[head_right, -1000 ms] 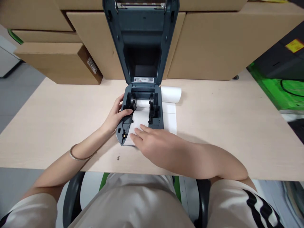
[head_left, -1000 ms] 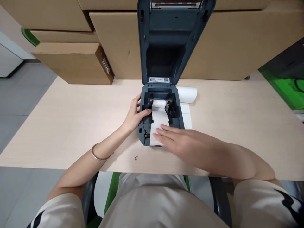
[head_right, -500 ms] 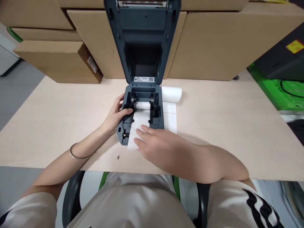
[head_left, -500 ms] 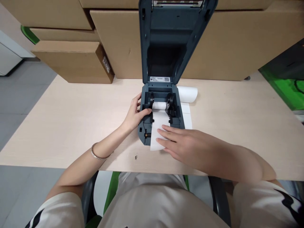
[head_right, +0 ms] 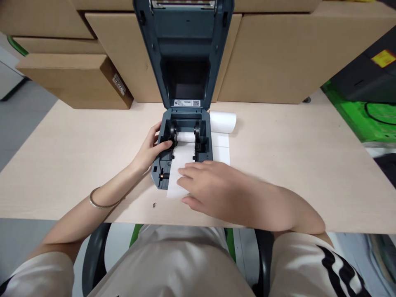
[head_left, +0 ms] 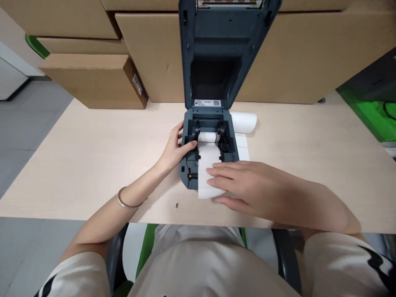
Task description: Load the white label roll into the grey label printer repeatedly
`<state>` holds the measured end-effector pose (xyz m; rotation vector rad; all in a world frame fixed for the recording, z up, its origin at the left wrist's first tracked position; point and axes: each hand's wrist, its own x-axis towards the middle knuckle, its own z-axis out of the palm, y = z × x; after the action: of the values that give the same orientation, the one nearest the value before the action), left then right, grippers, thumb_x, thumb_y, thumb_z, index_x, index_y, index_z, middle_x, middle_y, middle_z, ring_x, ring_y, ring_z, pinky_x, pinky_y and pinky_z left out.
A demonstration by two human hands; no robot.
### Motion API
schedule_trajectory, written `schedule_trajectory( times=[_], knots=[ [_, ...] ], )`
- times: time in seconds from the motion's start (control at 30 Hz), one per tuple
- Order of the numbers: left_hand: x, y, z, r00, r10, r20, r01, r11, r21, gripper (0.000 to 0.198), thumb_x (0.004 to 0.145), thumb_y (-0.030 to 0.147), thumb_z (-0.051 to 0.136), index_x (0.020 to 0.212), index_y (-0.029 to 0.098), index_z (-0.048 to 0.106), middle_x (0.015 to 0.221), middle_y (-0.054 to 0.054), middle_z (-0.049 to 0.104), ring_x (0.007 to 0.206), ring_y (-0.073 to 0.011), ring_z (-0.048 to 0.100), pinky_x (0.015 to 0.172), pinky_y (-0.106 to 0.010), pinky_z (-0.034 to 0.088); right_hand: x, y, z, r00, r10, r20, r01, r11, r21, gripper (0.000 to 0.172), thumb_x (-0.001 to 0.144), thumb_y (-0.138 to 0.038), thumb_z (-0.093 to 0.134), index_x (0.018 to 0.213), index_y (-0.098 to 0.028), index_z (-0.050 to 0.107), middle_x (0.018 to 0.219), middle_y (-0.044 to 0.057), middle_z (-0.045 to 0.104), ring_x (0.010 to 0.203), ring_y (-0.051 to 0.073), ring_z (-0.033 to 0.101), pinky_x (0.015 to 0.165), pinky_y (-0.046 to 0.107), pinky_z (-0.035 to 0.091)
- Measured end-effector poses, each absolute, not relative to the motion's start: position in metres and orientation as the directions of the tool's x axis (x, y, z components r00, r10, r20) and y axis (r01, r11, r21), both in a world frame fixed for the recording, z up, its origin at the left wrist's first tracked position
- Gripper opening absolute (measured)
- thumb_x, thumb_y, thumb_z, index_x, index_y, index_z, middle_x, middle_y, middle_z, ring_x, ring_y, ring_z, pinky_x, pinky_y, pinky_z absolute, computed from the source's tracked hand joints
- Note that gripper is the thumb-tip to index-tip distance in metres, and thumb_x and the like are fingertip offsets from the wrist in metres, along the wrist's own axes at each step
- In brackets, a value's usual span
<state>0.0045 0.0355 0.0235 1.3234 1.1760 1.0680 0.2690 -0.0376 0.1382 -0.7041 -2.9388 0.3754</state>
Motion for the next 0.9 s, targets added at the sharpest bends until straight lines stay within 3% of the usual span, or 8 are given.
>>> schedule_trajectory(
  times=[0.1,0.17,0.27,0.33,0.43,0.6,0.77,0.9],
  knots=[
    [0.005,0.036,0.018,0.132,0.991,0.024,0.059,-0.033,0.998,0.077,0.095,0.051,0.082,0.166,0.035,0.056,0.175,-0.011,0.053,0.158,-0.0400,0.056,0.130,-0.059,0.055,0.279,-0.012,0.152,-0.795,0.599,0.095,0.508,0.744,-0.434,0.037,0.117,-0.047,0.062,0.092,-0.026,0.077,0.096,0.002,0.083,0.084,0.021,0.077,0.077,0.038,0.059],
    [0.007,0.037,0.015,0.125,0.989,0.074,0.049,-0.081,0.996,0.069,0.100,0.056,0.078,0.164,0.037,0.059,0.176,-0.008,0.054,0.164,-0.0394,0.051,0.136,-0.058,0.049,0.289,0.020,0.151,-0.532,0.791,0.301,0.590,0.602,-0.538,0.041,0.114,-0.052,0.067,0.083,-0.026,0.067,0.084,0.001,0.075,0.076,0.020,0.070,0.074,0.037,0.054],
    [0.010,0.041,0.012,0.120,0.981,0.150,0.020,-0.154,0.988,0.061,0.105,0.063,0.070,0.160,0.037,0.065,0.173,-0.006,0.059,0.171,-0.0372,0.045,0.140,-0.057,0.044,0.304,0.084,0.129,-0.053,0.859,0.509,0.556,0.449,-0.699,0.031,0.110,-0.051,0.067,0.130,-0.027,0.072,0.137,0.013,0.080,0.125,0.027,0.075,0.106,0.043,0.059],
    [0.012,0.043,0.012,0.109,0.978,0.176,0.005,-0.178,0.984,0.060,0.105,0.067,0.066,0.157,0.036,0.069,0.170,-0.006,0.064,0.173,-0.0371,0.043,0.142,-0.058,0.041,0.311,0.122,0.107,-0.093,0.924,0.371,0.492,0.367,-0.790,0.073,0.112,-0.054,0.057,0.176,-0.023,0.042,0.184,0.018,0.049,0.168,0.027,0.050,0.129,0.048,0.048],
    [0.016,0.043,0.015,0.061,0.982,0.180,0.012,-0.181,0.983,0.059,0.105,0.074,0.063,0.147,0.035,0.077,0.168,-0.003,0.067,0.173,-0.0381,0.041,0.147,-0.060,0.031,0.311,0.149,0.087,-0.259,0.932,0.254,0.548,0.358,-0.756,0.075,0.118,-0.057,0.021,0.189,-0.032,0.012,0.197,0.010,0.026,0.180,0.025,0.033,0.130,0.055,0.047],
    [0.021,0.038,0.019,0.134,0.971,0.199,-0.096,-0.188,0.978,0.070,0.108,0.081,0.049,0.155,0.034,0.073,0.160,-0.004,0.075,0.160,-0.0367,0.057,0.138,-0.055,0.046,0.290,0.129,0.102,-0.429,0.850,0.305,0.724,0.526,-0.447,0.081,0.111,-0.079,0.036,0.185,-0.047,0.029,0.192,0.003,0.041,0.165,0.030,0.054,0.122,0.051,0.050],
    [0.012,0.038,0.007,0.097,0.994,0.055,-0.146,-0.040,0.988,0.080,0.109,0.089,0.038,0.163,0.037,0.063,0.164,-0.007,0.071,0.156,-0.0367,0.064,0.124,-0.056,0.058,0.289,0.126,0.111,-0.316,0.899,0.303,0.591,0.437,-0.679,0.089,0.109,-0.088,0.018,0.176,-0.037,0.048,0.172,0.007,0.064,0.156,0.034,0.061,0.120,0.055,0.054],
    [0.009,0.038,0.000,0.043,0.998,0.041,-0.222,-0.030,0.975,0.086,0.107,0.092,0.040,0.168,0.034,0.057,0.160,-0.011,0.074,0.153,-0.0395,0.067,0.123,-0.061,0.059,0.300,0.128,0.106,-0.272,0.909,0.314,0.336,0.396,-0.854,0.088,0.109,-0.087,0.013,0.144,-0.032,0.072,0.156,0.006,0.073,0.165,0.035,0.053,0.132,0.058,0.047]
  ],
)
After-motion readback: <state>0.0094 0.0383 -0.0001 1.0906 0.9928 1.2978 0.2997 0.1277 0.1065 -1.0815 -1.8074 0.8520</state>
